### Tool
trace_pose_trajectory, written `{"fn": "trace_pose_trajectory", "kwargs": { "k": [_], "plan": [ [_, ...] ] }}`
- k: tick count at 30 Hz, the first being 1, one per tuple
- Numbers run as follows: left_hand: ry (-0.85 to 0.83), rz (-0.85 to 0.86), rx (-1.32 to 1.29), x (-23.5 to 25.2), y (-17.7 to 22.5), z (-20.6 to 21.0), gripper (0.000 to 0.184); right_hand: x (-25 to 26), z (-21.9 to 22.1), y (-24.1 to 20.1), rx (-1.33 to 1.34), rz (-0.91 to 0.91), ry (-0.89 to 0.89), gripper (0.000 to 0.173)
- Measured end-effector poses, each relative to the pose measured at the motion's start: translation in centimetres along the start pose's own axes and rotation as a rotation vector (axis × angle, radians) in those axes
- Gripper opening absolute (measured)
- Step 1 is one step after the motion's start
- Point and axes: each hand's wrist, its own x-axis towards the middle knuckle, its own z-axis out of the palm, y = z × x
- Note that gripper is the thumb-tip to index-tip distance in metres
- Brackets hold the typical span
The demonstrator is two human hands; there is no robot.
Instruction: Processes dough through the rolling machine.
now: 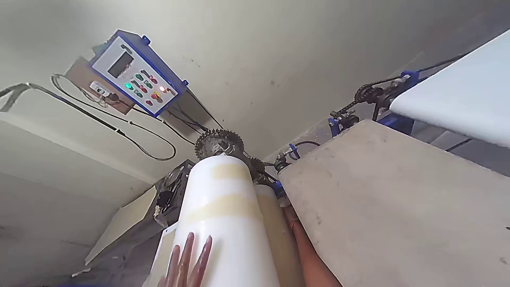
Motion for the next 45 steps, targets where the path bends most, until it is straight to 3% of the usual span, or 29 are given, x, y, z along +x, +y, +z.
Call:
{"fn": "trace_pose_trajectory", "kwargs": {
  "k": [2, 3, 6, 9, 15, 22, 25, 27, 33, 35, 42, 45],
  "plan": [
    [0.027, -0.010, -0.010, 1.4, -0.5, 0.0, 0.123, 5.0, 2.1, 2.8, 0.005, 0.197, -0.001, 0.047],
    [0.042, -0.013, -0.015, 2.0, -0.8, 0.1, 0.122, 5.1, 1.9, 2.2, -0.002, 0.243, -0.004, 0.046],
    [0.093, -0.033, 0.008, 4.2, -1.4, 0.3, 0.119, 0.5, -0.6, -2.3, 0.035, 0.258, -0.063, 0.044],
    [0.145, -0.086, 0.035, 6.7, -1.6, 0.7, 0.115, -1.5, -1.1, -3.7, 0.074, 0.276, -0.030, 0.042],
    [-0.042, -0.315, 0.039, 13.1, 0.0, -1.5, 0.093, -0.8, -0.1, -2.9, 0.098, 0.263, -0.038, 0.045],
    [-0.007, -0.409, 0.117, 18.3, 0.3, -1.6, 0.126, -1.1, 0.2, -2.1, 0.073, 0.219, -0.006, 0.045],
    [-0.021, -0.373, 0.142, 20.4, 0.0, -1.6, 0.127, -1.1, 0.7, -1.6, 0.143, 0.207, 0.033, 0.045],
    [-0.039, -0.343, 0.171, 21.6, -0.2, -1.7, 0.118, -0.8, 1.0, -1.4, 0.167, 0.195, 0.049, 0.046],
    [-0.104, -0.142, 0.215, 23.5, -0.4, -1.5, 0.056, -0.8, 1.2, -1.2, 0.134, 0.196, 0.063, 0.043],
    [-0.113, -0.030, 0.215, 23.5, -0.5, -1.4, 0.043, -1.0, 1.0, -1.8, 0.143, 0.210, 0.046, 0.044],
    [-0.154, 0.304, -0.054, 19.2, -1.3, -2.0, 0.031, -1.3, 1.1, -2.6, 0.090, 0.238, 0.053, 0.043],
    [-0.014, 0.381, -0.266, 14.3, -3.2, -1.8, 0.030, -2.8, 0.6, -3.3, 0.123, 0.216, 0.053, 0.046]
  ]
}}
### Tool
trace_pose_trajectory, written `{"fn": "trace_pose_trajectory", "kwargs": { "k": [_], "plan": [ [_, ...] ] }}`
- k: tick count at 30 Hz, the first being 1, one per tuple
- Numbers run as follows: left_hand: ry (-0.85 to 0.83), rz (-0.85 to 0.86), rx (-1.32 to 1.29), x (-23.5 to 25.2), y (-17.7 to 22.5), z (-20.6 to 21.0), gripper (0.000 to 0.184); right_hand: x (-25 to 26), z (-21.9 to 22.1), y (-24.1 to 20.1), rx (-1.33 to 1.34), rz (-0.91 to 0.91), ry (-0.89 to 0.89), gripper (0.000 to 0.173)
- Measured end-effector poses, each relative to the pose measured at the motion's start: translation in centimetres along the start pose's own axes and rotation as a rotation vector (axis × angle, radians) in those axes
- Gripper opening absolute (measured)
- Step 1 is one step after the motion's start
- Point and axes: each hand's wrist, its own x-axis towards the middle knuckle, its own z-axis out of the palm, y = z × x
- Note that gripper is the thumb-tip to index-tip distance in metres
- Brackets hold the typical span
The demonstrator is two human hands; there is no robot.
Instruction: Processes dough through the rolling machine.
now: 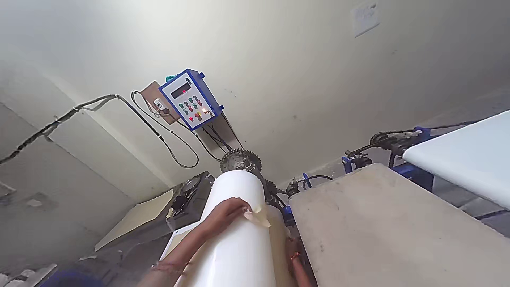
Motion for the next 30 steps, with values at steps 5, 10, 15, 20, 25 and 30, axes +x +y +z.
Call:
{"fn": "trace_pose_trajectory", "kwargs": {
  "k": [5, 10, 15, 20, 25, 30],
  "plan": [
    [0.447, 0.028, -0.038, -7.3, -2.3, 1.3, 0.035, -0.7, -0.1, -0.1, 0.115, -0.011, 0.014, 0.047],
    [0.642, -0.137, -0.062, -12.2, -6.1, 3.0, 0.036, 0.4, 0.1, 0.1, 0.062, -0.025, 0.007, 0.045],
    [0.207, -0.678, 0.255, -15.8, -10.9, -0.1, 0.031, 1.4, 0.0, 1.0, 0.056, 0.000, -0.029, 0.044],
    [-0.008, -0.849, -0.204, -19.9, -15.8, -1.0, 0.041, 1.7, -1.1, 0.0, 0.110, -0.012, -0.076, 0.041],
    [0.013, -0.700, -0.157, -21.4, -14.2, -0.3, 0.043, 1.0, -0.8, -1.7, 0.381, -0.073, -0.049, 0.035],
    [0.152, -0.473, -0.152, -21.4, -7.1, 0.0, 0.050, -0.3, -1.4, -5.4, 0.582, -0.121, -0.078, 0.032]
  ]
}}
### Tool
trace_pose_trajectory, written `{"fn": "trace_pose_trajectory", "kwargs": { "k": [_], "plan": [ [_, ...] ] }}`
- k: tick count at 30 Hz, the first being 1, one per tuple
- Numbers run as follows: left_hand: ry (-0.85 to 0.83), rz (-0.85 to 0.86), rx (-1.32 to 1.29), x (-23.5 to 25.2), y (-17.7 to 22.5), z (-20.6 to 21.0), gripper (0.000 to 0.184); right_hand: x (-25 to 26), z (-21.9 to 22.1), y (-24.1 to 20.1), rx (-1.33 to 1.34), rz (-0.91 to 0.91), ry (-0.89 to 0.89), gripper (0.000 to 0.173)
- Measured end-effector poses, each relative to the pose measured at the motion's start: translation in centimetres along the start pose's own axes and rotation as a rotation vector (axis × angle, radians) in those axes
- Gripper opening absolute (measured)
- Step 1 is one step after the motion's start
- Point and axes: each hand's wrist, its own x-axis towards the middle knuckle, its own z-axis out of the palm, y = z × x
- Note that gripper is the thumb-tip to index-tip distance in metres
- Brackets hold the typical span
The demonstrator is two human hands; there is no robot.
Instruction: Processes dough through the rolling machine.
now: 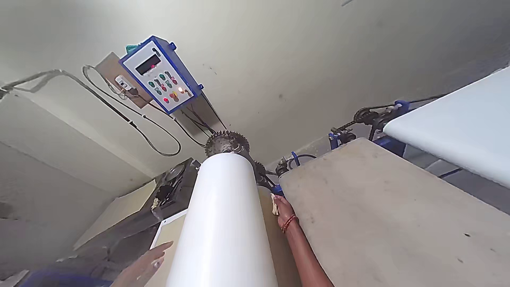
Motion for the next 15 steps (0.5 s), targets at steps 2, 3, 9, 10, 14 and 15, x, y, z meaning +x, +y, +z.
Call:
{"fn": "trace_pose_trajectory", "kwargs": {
  "k": [2, 3, 9, 10, 14, 15],
  "plan": [
    [-0.062, 0.092, -0.077, -1.6, 3.5, 0.1, 0.056, -0.4, 0.5, -2.2, 0.113, 0.006, -0.047, 0.031],
    [-0.086, 0.154, -0.123, -2.2, 4.8, 0.4, 0.061, -0.7, 0.8, -3.5, 0.159, 0.013, -0.094, 0.031],
    [-0.130, 0.243, 0.259, -2.9, 14.4, 5.8, 0.093, -1.7, 0.8, -7.7, 0.203, 0.015, -0.294, 0.028],
    [-0.113, 0.204, 0.334, -2.6, 15.3, 6.3, 0.094, -1.2, 0.6, -7.4, 0.174, 0.011, -0.265, 0.028],
    [-0.101, 0.155, 0.391, -2.0, 16.2, 6.8, 0.090, 1.3, -1.0, -4.4, -0.253, -0.012, -0.067, 0.035],
    [-0.100, 0.154, 0.389, -2.0, 16.2, 6.8, 0.089, 1.6, -1.1, -3.8, -0.365, -0.013, -0.049, 0.038]
  ]
}}
